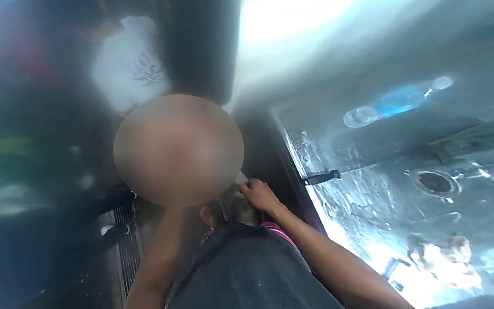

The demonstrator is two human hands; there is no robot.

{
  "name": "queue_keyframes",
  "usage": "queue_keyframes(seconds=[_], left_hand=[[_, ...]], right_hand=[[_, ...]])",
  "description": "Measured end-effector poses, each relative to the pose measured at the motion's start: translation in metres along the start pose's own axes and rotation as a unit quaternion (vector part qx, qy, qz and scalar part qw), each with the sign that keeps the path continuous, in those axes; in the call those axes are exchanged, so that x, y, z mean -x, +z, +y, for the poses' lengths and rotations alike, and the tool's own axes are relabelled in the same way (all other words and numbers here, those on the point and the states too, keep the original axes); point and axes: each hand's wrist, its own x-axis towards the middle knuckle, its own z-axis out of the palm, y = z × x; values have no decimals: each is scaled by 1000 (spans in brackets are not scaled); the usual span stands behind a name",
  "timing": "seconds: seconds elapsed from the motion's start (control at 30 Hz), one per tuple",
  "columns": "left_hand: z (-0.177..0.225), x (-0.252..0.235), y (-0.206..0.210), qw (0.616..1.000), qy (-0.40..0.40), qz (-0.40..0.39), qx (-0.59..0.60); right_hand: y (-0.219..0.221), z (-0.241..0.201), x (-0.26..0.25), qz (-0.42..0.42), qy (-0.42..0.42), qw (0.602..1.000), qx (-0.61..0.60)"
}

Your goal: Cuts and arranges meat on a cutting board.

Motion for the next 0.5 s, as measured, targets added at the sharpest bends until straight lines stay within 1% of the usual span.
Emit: queue_keyframes(seconds=[0.07,0.13,0.17,0.27,0.33,0.43,0.47,0.5], left_hand=[[-1,-16,19,996,83,24,-24],[-2,-30,37,984,169,8,-47],[1,-34,41,979,192,-8,-63],[6,-42,51,969,203,-58,-126],[7,-48,59,956,208,-79,-193],[-2,-53,73,948,235,-34,-212],[4,-55,69,949,231,-38,-213],[10,-57,63,950,219,-63,-212]], right_hand=[[-5,-34,-26,-23,-15,999,20],[-1,-58,-52,-38,-25,998,47],[4,-65,-64,-41,-31,997,64],[13,-70,-76,-53,-47,991,114],[10,-57,-69,-68,-33,992,106],[13,-25,-47,-83,9,992,92],[13,-19,-38,-84,16,993,81],[14,-16,-32,-88,23,993,70]])
